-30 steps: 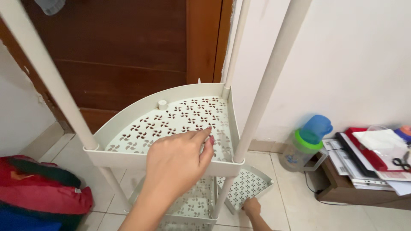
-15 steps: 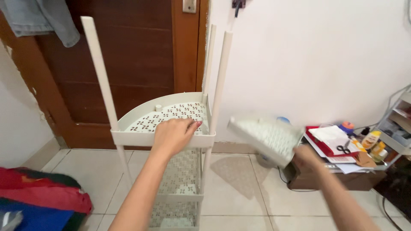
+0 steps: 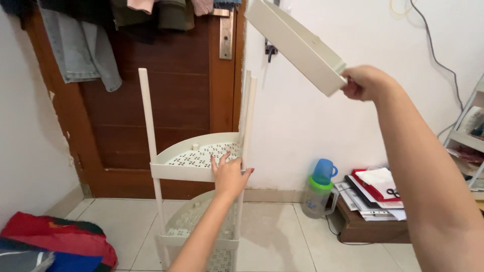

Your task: The person assembles a corner shelf by inserting white plastic poles into the holes of triangular shelf tiers. They stack the tiers vertically, securing them with the poles to form a three-tiered unit.

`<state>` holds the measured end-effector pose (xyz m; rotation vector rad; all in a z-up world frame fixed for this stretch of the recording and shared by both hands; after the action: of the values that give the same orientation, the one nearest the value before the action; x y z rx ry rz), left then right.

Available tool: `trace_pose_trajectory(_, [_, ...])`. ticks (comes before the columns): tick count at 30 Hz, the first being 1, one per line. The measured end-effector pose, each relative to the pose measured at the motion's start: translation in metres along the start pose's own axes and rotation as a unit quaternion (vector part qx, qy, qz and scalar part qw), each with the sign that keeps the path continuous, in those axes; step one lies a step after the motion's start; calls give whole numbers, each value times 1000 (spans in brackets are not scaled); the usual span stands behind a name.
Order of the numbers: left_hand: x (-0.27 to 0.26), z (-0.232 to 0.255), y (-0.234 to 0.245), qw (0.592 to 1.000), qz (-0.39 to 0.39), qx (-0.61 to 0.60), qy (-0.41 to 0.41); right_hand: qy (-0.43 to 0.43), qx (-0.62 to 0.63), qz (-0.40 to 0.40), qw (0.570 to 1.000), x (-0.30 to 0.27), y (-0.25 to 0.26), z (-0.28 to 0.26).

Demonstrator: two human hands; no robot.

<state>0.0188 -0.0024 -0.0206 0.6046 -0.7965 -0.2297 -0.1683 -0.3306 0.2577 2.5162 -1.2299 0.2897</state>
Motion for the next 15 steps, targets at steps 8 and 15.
trace_pose_trajectory(8, [-6,-47,39,995,-52,-56,-62,16,-18,-112,993,-15,-108,-97])
trace_pose_trajectory(15, [-10,-64,64,988,-91,-86,-94,-22,-50,-166,985,-14,-193,-126])
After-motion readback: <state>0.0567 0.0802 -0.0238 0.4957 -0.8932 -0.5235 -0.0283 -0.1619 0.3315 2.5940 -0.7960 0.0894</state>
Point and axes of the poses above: each hand's wrist, its own x-axis towards the middle knuckle, its own y-axis out of the back of the hand, z = x × y, the point moved 1 cm from there along x, towards the middle knuckle, and after that the axes turned 12 degrees about y, right-handed, at the moved point
